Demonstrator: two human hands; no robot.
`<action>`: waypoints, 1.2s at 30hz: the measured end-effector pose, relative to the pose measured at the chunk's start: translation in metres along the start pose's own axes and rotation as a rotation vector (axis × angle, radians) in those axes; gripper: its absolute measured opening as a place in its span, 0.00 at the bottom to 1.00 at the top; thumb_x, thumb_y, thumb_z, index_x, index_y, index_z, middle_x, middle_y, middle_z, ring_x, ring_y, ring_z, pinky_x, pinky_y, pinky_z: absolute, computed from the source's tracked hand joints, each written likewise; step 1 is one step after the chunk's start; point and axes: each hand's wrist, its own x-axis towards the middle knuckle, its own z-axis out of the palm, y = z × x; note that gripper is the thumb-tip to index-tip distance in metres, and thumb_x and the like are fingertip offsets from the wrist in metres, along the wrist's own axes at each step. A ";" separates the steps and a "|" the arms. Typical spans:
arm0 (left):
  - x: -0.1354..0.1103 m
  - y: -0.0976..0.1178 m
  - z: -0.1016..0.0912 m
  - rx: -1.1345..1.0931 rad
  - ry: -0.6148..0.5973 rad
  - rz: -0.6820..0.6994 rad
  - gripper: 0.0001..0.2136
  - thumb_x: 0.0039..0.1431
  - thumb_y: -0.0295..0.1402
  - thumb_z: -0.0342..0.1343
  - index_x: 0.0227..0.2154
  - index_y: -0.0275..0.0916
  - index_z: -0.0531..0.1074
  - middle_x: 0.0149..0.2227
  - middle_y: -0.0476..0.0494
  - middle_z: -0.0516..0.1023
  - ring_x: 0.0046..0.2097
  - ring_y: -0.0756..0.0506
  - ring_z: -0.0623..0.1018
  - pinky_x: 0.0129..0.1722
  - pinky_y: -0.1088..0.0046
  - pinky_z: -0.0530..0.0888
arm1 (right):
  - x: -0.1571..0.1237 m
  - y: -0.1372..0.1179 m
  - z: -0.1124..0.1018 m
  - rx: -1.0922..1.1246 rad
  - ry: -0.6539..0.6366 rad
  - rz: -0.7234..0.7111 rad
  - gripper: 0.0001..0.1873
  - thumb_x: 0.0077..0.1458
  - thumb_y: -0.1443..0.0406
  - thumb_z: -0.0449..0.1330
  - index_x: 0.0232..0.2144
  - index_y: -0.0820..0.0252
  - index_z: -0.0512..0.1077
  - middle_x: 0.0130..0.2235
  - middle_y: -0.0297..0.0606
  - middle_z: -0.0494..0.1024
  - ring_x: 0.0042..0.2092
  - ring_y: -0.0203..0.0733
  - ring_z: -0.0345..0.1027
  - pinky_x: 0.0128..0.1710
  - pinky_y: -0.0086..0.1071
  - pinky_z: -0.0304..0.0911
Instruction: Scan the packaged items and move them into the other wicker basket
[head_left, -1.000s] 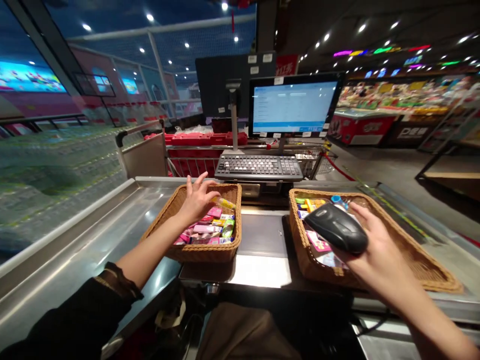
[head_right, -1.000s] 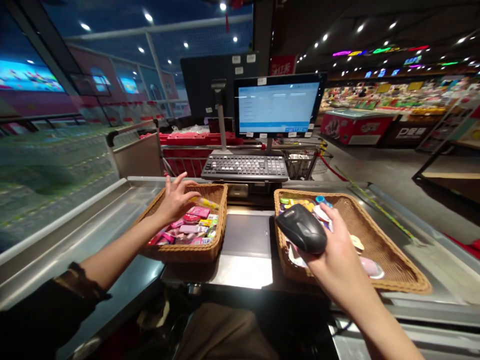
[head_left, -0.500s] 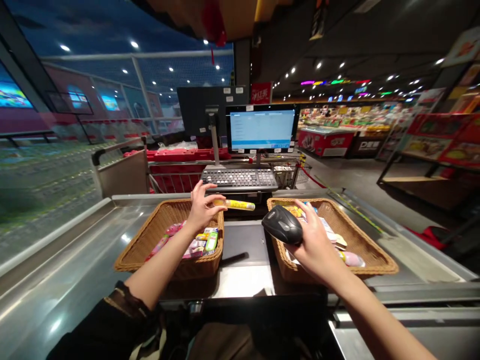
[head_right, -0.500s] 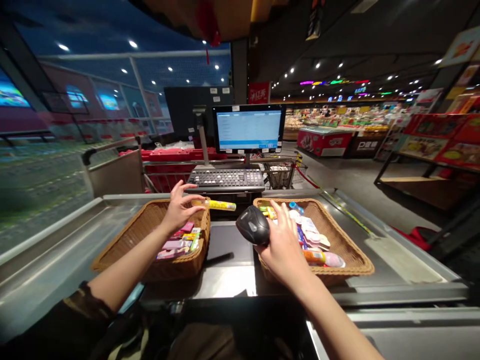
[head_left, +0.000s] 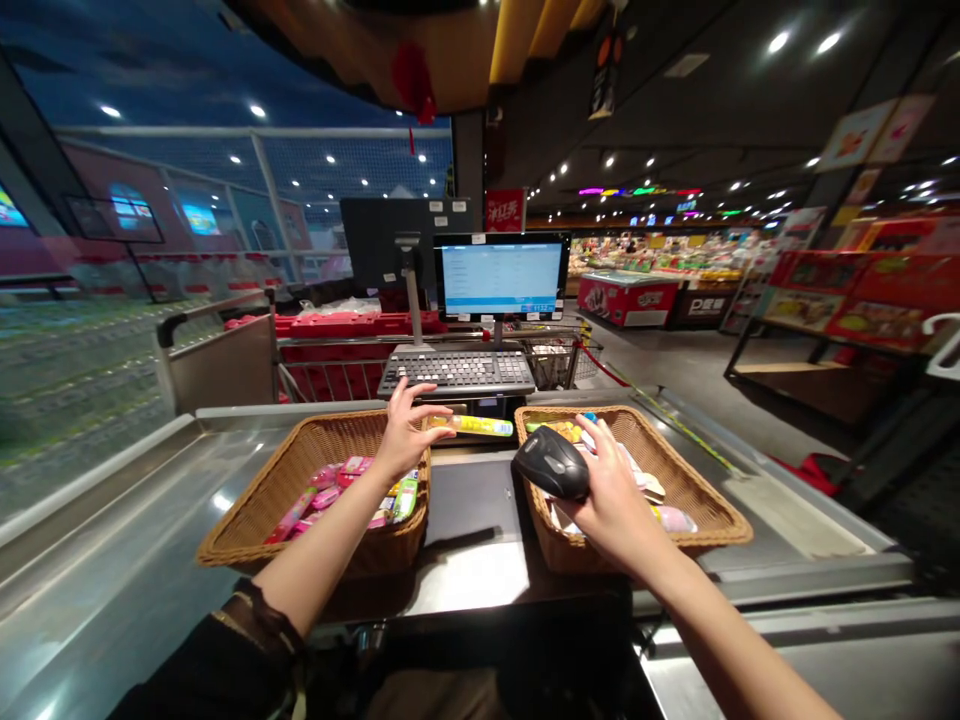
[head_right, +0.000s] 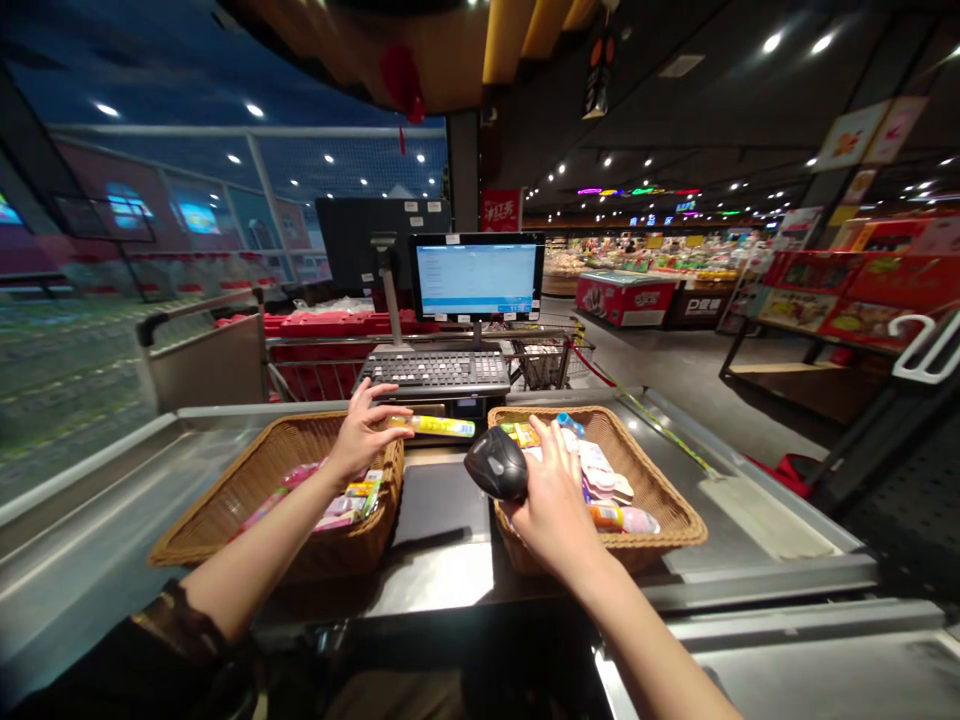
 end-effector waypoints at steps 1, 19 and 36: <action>0.000 0.000 0.000 -0.005 0.001 0.000 0.11 0.48 0.35 0.72 0.36 0.46 0.83 0.59 0.45 0.72 0.71 0.33 0.52 0.70 0.43 0.49 | 0.000 0.000 0.000 0.005 0.001 0.000 0.18 0.47 0.67 0.60 0.44 0.62 0.75 0.68 0.54 0.60 0.71 0.70 0.44 0.68 0.65 0.45; -0.004 0.036 0.079 -0.099 -0.060 0.114 0.09 0.50 0.38 0.71 0.35 0.47 0.83 0.55 0.44 0.74 0.69 0.33 0.58 0.70 0.43 0.52 | -0.024 0.071 -0.080 0.005 0.285 0.264 0.19 0.48 0.59 0.63 0.42 0.64 0.75 0.65 0.60 0.60 0.68 0.64 0.55 0.68 0.55 0.51; -0.025 0.105 0.192 0.165 -0.532 -0.016 0.07 0.49 0.39 0.70 0.27 0.43 0.80 0.54 0.37 0.74 0.68 0.23 0.56 0.60 0.25 0.53 | -0.063 0.111 -0.098 0.011 0.364 0.390 0.12 0.48 0.62 0.62 0.37 0.59 0.75 0.59 0.53 0.68 0.66 0.59 0.58 0.67 0.52 0.55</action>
